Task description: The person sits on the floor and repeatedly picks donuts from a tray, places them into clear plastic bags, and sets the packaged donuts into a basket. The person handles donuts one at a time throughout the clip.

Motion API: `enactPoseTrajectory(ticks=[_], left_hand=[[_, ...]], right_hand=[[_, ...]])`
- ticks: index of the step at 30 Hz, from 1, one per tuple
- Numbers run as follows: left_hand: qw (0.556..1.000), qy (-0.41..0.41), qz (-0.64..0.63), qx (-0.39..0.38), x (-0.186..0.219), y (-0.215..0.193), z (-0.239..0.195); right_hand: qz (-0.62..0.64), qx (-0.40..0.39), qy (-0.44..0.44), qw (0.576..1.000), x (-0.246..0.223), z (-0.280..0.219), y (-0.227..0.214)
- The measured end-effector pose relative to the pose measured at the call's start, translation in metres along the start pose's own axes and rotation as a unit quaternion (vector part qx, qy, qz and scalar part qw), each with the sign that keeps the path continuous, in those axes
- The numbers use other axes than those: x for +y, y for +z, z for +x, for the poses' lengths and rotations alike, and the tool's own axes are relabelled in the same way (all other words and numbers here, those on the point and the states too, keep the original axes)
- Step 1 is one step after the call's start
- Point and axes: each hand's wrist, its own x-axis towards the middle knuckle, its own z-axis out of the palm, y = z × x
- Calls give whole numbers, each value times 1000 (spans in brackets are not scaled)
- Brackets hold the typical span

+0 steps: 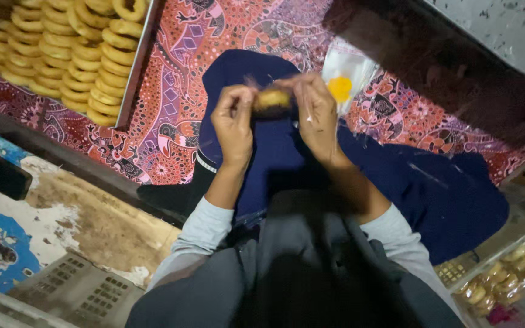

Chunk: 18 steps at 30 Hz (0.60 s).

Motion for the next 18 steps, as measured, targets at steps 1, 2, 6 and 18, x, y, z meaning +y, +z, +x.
enactPoseTrajectory(ticks=[1,2,6,18], left_hand=[[999,5,-42,27,5,4,-2],[995,10,-84,55,11,8,-5],[991,42,109,58,30,15,-1],[896,251,293,-221,-122,164,50]], right_hand=[[-34,42,-63,997,-1,-1,0],[-54,55,-74,994,0,-3,1],[-122,65,-89,986,14,-2,4],[-90,189,171,963,189,-11,-126]])
